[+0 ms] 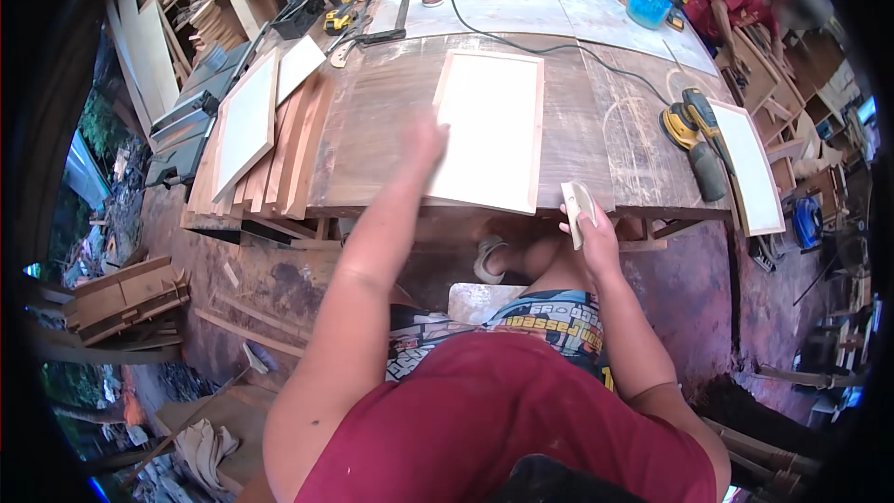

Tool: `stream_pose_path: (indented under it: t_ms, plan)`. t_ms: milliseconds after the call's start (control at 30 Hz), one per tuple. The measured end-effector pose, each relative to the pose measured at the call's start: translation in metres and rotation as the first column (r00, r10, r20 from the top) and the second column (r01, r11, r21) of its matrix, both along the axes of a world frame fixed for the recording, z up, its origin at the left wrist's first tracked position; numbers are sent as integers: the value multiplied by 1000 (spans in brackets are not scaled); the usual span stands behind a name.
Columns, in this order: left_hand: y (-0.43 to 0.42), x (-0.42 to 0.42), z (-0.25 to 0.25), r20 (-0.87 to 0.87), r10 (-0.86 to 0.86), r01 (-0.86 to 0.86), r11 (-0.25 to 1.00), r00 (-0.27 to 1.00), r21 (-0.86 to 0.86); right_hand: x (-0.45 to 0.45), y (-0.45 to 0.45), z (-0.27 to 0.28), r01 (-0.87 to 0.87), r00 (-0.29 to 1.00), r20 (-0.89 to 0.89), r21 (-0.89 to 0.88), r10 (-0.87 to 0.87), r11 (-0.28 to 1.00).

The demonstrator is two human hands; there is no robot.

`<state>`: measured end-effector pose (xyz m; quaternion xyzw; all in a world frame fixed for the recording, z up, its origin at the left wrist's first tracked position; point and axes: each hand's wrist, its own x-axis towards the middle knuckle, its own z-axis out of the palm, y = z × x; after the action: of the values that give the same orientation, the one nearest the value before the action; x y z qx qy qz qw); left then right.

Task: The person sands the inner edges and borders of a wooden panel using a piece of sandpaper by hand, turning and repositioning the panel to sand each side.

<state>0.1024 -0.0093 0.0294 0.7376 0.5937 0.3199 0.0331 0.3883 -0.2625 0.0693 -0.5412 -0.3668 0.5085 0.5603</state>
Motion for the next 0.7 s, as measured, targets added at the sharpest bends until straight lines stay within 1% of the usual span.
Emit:
stream_pose_path:
  t_ms: [33,67,100,133,167,233,300,333,367,400,433,467,500,533,567,633,667,700]
  plan:
    - [8,-21,-6,-138,42,-51,997,990,-63,2,-1,-2,3,1000,-2,-3,-3,1000]
    - [9,-32,-9,-140,41,-51,997,989,-64,3,-1,-4,5,999,39,-72,-3,997]
    - [5,-39,-8,-32,-13,6,972,999,-236,1,0,1,9,997,80,-139,2,990]
    - [2,-44,-8,83,-49,77,917,995,-392,-4,3,6,7,997,76,-137,3,990]
    - [-1,-43,-9,77,-49,76,917,996,-391,-12,6,11,-16,999,39,-118,20,993]
    - [-21,-29,2,-10,60,-59,931,998,-360,-25,17,12,-33,999,-4,-105,33,994]
    - [-39,-22,19,11,76,-65,916,997,-395,-34,32,-2,-144,989,45,81,140,986]
    - [-45,-18,23,37,95,-71,905,995,-420,-40,37,-3,-151,987,72,115,143,982]
    - [-49,-14,14,35,100,-76,904,994,-421,-44,43,-8,-155,987,70,114,148,981]
    - [-52,-9,-2,187,158,-41,857,970,-514,-49,49,-14,-165,974,186,176,132,971]
    - [-63,-2,0,328,228,13,804,917,-594,-53,55,-16,-180,949,298,235,106,955]
    - [-75,4,3,454,267,117,744,850,-657,-56,62,-18,-202,925,362,218,113,955]
    - [-93,11,21,564,316,232,680,763,-696,-58,69,-19,-204,924,363,215,116,955]
    - [-99,11,19,527,278,243,655,803,-716,-61,78,-20,-237,894,428,206,131,949]
    - [-102,9,18,528,284,244,651,800,-719,-64,86,-22,-270,859,490,193,146,943]
    - [-104,-1,16,368,99,184,729,924,-659,-70,101,-25,-278,858,491,205,147,938]
    - [-93,-10,3,252,106,55,827,962,-560,-73,108,-25,-297,834,531,202,150,933]
    - [-82,-18,0,253,112,53,824,961,-564,-77,114,-26,-315,808,570,198,152,928]
